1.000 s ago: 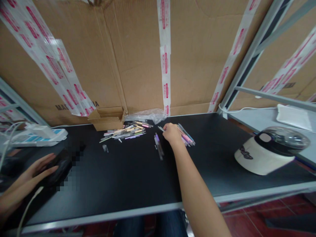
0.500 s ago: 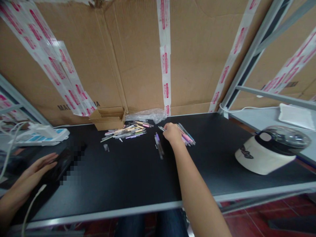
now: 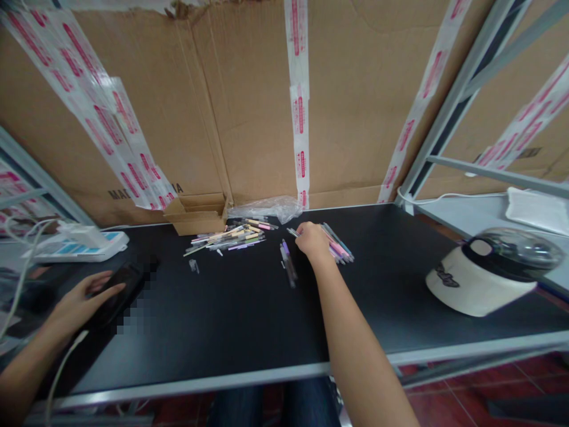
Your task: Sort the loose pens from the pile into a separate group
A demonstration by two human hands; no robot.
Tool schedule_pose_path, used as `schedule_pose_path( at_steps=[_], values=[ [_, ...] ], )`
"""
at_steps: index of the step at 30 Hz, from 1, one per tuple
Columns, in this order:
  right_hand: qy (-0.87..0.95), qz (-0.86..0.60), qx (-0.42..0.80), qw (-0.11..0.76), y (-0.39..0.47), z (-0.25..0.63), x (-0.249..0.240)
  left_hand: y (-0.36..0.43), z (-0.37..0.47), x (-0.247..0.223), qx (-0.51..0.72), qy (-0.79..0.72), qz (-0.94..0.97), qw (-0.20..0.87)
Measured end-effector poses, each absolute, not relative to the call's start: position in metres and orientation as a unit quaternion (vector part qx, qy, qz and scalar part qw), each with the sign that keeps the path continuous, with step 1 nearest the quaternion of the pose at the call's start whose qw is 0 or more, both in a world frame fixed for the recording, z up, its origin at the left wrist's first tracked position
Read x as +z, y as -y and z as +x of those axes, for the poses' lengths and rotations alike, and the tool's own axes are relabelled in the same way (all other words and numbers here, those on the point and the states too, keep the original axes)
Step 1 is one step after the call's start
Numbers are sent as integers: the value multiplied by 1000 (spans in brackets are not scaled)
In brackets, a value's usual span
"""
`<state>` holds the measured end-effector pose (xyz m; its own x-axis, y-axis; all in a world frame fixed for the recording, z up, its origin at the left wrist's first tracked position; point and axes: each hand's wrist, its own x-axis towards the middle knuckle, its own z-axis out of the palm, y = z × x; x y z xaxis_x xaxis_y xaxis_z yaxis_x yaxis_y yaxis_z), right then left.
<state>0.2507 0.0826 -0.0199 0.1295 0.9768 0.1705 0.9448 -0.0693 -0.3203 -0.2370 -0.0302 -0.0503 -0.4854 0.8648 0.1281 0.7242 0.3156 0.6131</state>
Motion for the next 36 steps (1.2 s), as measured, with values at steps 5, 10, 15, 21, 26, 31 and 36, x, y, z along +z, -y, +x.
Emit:
schedule_pose_path(
  at_steps=[5,10,15,21,26,31,36],
  values=[
    [656,-730,50,182,-82,251,-19,39,-241,-50,362,-767,484,217],
    [657,-731,42,182,-82,251,-20,44,-242,-47,361,-760,491,228],
    [655,-730,43,187,-82,250,-20,48,-234,-37,383,-753,479,239],
    [655,-732,44,181,-81,250,-18,52,-229,-31,398,-753,450,268],
    [658,-730,42,179,-82,251,-20,44,-236,-40,463,-742,386,293],
    [659,-729,37,180,-83,251,-21,32,-234,-44,449,-779,361,247],
    [650,-737,43,178,-81,250,-19,26,-233,-47,404,-803,396,189]
  ],
)
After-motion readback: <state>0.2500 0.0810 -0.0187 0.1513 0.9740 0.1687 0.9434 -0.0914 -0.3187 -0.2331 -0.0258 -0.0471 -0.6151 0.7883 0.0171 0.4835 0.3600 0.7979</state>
